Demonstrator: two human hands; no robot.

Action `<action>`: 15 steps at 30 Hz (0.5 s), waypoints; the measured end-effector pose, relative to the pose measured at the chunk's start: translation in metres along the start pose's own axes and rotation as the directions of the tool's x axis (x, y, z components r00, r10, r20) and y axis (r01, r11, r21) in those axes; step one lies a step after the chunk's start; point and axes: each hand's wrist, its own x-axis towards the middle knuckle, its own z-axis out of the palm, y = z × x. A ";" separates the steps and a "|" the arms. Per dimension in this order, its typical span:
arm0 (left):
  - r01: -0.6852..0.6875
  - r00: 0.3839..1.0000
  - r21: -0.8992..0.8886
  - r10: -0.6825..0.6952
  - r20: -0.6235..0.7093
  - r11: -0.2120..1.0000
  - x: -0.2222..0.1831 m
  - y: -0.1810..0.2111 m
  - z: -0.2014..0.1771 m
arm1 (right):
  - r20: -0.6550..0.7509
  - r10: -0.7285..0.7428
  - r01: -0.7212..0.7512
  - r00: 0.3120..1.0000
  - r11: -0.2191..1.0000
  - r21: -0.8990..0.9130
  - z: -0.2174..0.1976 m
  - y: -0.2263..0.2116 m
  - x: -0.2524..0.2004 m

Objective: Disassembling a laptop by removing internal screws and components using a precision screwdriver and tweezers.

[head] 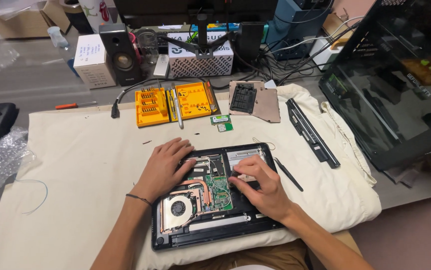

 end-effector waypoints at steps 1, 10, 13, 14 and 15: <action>-0.001 1.000 0.001 0.001 -0.001 1.000 0.001 0.001 -0.003 | -0.001 -0.001 0.001 1.000 1.000 -0.001 0.000 -0.007 0.006; 0.021 0.992 -0.041 -0.016 0.128 0.999 -0.003 0.012 -0.022 | -0.024 -0.025 0.025 0.999 1.000 -0.005 0.004 0.004 0.000; 0.022 0.989 -0.051 -0.014 0.147 0.998 -0.002 0.011 -0.023 | 0.002 -0.039 0.039 0.999 0.999 0.029 0.003 -0.010 0.006; 0.020 0.989 -0.055 -0.012 0.144 0.998 -0.003 0.011 -0.022 | 0.030 -0.014 0.012 0.999 0.997 0.074 -0.001 -0.020 0.012; 0.019 0.990 -0.058 -0.011 0.142 0.998 -0.003 0.012 -0.021 | 0.059 0.010 -0.017 0.998 0.993 0.119 -0.005 -0.030 0.018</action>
